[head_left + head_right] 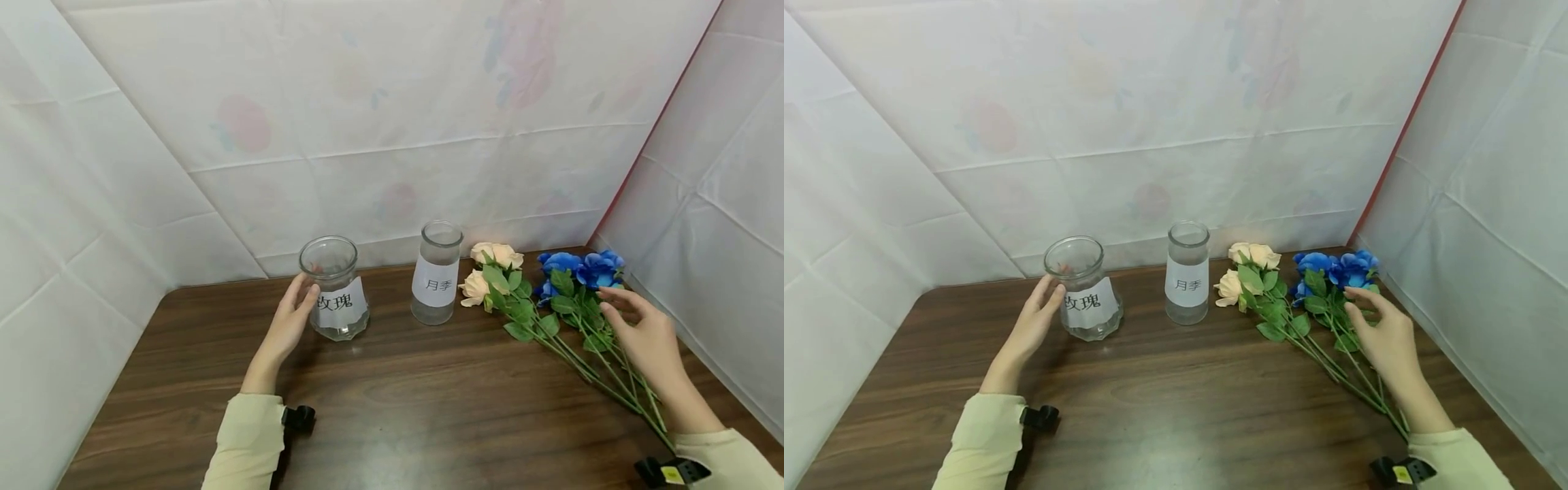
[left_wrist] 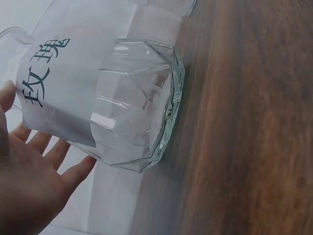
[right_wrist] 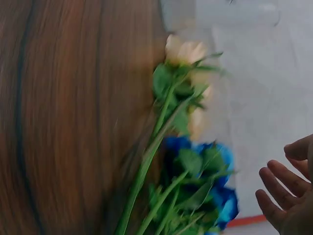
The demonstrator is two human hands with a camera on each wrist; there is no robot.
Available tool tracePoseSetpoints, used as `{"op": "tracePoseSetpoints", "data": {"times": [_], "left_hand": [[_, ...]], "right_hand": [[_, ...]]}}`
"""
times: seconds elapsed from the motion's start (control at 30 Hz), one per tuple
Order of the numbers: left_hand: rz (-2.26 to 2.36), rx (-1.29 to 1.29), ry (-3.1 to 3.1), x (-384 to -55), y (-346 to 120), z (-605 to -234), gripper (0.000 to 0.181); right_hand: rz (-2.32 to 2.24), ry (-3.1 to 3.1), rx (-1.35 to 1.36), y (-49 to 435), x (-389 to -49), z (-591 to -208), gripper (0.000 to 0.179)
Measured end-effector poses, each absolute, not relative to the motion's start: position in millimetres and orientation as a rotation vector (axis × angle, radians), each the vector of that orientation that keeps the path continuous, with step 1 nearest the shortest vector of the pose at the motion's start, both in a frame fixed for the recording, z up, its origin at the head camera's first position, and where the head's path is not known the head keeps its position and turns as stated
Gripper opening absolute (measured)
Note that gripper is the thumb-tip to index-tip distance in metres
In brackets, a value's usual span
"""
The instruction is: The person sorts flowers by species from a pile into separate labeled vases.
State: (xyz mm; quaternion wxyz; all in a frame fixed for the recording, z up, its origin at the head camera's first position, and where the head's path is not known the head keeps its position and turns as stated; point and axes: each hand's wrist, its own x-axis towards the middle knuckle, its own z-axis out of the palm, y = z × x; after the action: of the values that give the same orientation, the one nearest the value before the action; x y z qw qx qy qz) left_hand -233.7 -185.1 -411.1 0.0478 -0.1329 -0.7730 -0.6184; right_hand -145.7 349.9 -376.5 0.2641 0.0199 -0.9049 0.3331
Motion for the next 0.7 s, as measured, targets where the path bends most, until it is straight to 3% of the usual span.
{"op": "tracePoseSetpoints", "data": {"times": [0.4,0.7], "left_hand": [[-1.895,-0.393,-2.303,-234,-183,-411,0.051],[-1.894,-0.394,-2.302,-235,-183,-411,0.051]], "right_hand": [[0.952,-2.644,-0.31,396,-174,-399,0.047],[0.792,-2.754,-0.37,410,-182,-414,0.045]]}}
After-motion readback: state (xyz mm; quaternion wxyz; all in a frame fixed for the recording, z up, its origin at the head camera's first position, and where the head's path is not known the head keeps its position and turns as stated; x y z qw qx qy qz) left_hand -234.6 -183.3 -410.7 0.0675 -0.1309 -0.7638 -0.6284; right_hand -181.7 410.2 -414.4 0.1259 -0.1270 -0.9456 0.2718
